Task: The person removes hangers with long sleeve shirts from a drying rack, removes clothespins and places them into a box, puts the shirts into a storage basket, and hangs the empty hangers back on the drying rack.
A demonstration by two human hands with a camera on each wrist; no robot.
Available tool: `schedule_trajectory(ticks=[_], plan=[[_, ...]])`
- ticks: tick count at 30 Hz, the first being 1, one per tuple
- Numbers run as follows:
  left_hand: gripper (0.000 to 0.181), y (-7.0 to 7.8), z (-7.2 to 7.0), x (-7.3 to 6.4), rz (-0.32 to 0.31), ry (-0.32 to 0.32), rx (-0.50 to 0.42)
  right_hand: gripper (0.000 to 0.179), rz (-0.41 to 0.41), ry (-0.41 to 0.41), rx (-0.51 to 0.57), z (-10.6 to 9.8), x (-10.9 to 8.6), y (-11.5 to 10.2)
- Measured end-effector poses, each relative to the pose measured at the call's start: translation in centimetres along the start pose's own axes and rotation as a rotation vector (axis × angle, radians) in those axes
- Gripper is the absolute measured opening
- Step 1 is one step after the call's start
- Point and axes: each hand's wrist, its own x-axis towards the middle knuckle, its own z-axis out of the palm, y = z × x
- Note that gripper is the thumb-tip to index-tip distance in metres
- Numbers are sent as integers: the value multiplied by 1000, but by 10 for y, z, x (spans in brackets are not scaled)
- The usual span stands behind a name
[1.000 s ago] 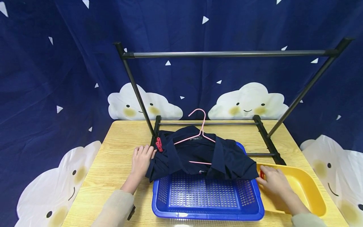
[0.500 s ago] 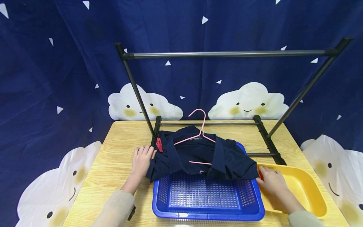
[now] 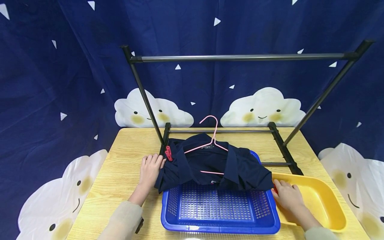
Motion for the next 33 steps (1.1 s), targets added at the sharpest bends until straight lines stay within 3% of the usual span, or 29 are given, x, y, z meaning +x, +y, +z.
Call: schedule_trajectory(ticks=[10, 26, 29, 33], plan=[[25, 1, -1, 0, -4, 10, -26, 46, 41, -72, 9, 2, -2, -2], [24, 1, 0, 0, -5, 16, -9, 48, 52, -62, 26, -2, -3, -4], [25, 1, 0, 0, -12, -3, -7, 46, 44, -43, 30, -6, -2, -5], [27, 1, 0, 0, -20, -15, -11, 42, 39, 51, 40, -18, 2, -10]])
